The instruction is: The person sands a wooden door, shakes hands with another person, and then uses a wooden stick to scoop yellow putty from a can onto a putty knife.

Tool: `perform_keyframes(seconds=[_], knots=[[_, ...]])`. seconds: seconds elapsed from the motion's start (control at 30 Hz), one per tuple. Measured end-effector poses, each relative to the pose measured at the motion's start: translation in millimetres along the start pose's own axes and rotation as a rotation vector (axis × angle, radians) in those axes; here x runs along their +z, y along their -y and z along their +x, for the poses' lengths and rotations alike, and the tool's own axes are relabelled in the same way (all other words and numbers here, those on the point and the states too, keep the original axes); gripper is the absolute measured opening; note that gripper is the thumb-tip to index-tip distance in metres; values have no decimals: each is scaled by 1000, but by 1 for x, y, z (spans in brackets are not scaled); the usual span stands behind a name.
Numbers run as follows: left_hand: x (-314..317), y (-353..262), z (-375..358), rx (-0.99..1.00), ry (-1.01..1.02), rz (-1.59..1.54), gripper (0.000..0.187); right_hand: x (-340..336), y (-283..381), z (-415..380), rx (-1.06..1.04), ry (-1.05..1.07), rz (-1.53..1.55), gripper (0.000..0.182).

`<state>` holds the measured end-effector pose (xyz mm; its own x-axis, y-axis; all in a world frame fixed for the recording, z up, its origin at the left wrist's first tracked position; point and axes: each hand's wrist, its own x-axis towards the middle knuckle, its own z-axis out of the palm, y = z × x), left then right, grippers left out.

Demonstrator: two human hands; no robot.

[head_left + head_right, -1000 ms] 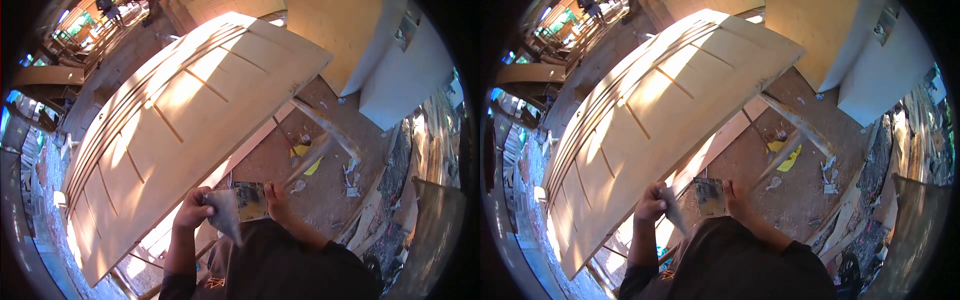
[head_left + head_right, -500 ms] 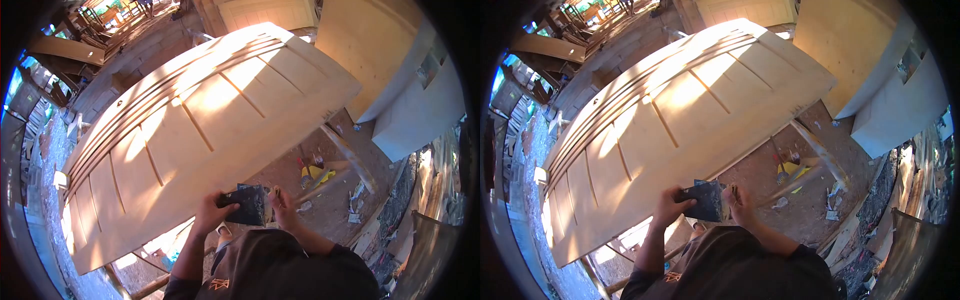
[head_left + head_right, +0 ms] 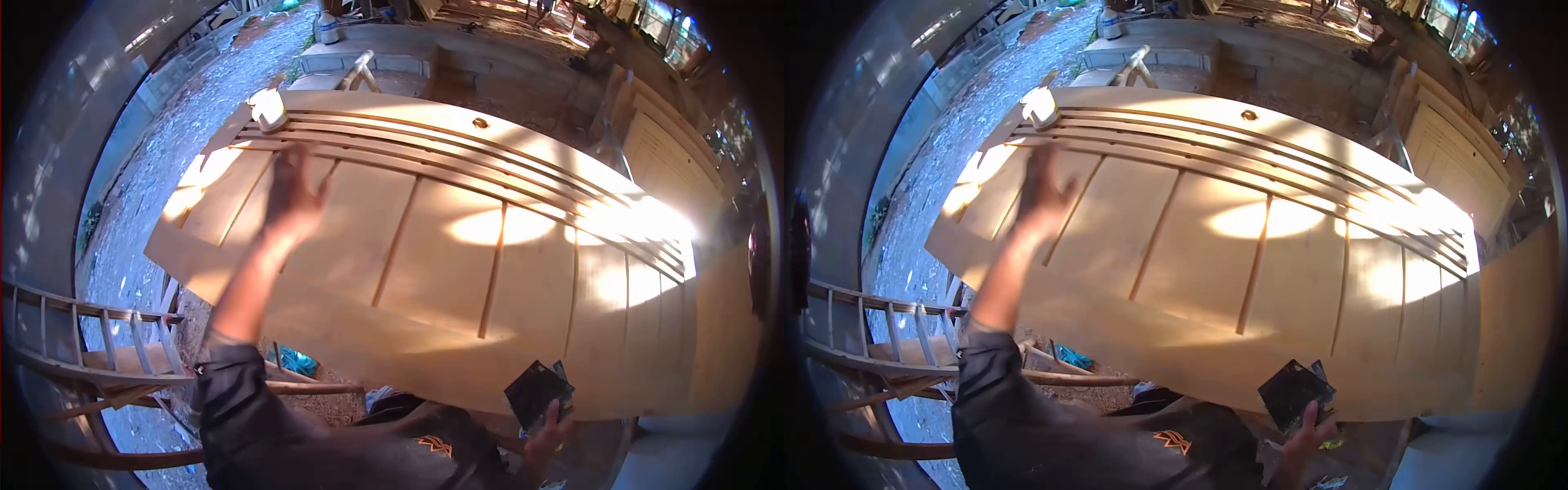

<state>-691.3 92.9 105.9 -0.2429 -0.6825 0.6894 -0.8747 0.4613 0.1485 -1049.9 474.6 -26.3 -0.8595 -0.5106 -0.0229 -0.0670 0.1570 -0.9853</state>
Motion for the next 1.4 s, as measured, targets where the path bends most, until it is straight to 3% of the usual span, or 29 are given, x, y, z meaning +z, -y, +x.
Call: perform_keyframes(seconds=[0.03, 0.1, 0.2, 0.23, 0.3, 0.37, 0.43, 0.5, 0.57, 0.63, 0.73, 0.8, 0.83, 0.87, 0.9, 0.93, 0.97, 1.03, 1.1, 1.13, 1.17, 1.2, 1.27, 1.3, 1.33, 1.4], knots=[[16, 61, 20, 61, -73, 92, 55, 8, 11, -2, 27, 0, -12, 42], [32, 153, 58, -1, -121, 231, 58, 26, 8, -1, 122, -30, 107, 46], [76, 279, 90, -184, -83, 381, 70, 47, 4, 4, 17, -130, -195, 49], [75, 289, 107, -406, 68, 280, 79, 55, 5, 5, -11, -150, -224, 52], [89, 305, 132, -573, 184, 327, 86, 62, 3, 7, -3, -96, -322, 52], [123, 333, 152, -654, 191, 355, 86, 67, 4, 9, 73, -64, -393, 52], [162, 407, 173, -642, 248, 238, 85, 71, 4, 8, 215, -52, -434, 50], [186, 416, 187, -643, 319, 239, 83, 60, -15, 8, 149, -38, -642, 46], [192, 405, 200, -711, 325, 327, 86, 51, -33, 13, 150, -28, -694, 45], [169, 375, 208, -680, 305, 179, 93, 44, -46, 18, 221, -53, -593, 47], [175, 340, 221, -715, 390, -329, 78, 47, -53, 11, 350, -109, -435, 50], [168, 316, 228, -651, 467, -102, 63, 60, -23, 20, 376, -35, -281, 48], [187, 355, 226, -638, 455, -90, 55, 66, -12, 20, 383, -5, -190, 47], [205, 390, 225, -625, 442, -77, 47, 59, -28, 13, 356, -74, -465, 48], [223, 423, 226, -612, 430, -65, 39, 53, -47, 12, 343, -97, -494, 48], [213, 402, 222, -472, 392, -19, 44, 48, -63, 11, 330, -121, -523, 48], [207, 383, 227, -546, 348, 177, 50, 41, -80, 10, 310, -92, -329, 47], [189, 327, 230, -742, 262, 442, 71, 51, -57, 14, 480, -98, 16, 45], [175, 288, 230, -735, 382, 474, 89, 60, -43, 15, 294, -46, 64, 49], [177, 273, 229, -755, 384, 524, 87, 68, -3, 26, 370, 0, -267, 50], [169, 233, 225, -539, 507, 609, 85, 70, 32, 32, 437, 51, -598, 50], [158, 197, 220, -321, 621, 691, 84, 64, 28, 29, 376, 63, -498, 51], [174, 220, 216, -151, 726, 594, 85, 58, 1, 29, 306, 83, -334, 52], [176, 212, 206, 106, 731, 617, 86, 57, -8, 29, 296, 89, -268, 53], [175, 205, 194, 219, 600, 483, 85, 57, -14, 27, 274, 58, -248, 52], [135, 97, 169, -134, 527, 176, 88, 57, -15, 25, 242, 60, -221, 51]])
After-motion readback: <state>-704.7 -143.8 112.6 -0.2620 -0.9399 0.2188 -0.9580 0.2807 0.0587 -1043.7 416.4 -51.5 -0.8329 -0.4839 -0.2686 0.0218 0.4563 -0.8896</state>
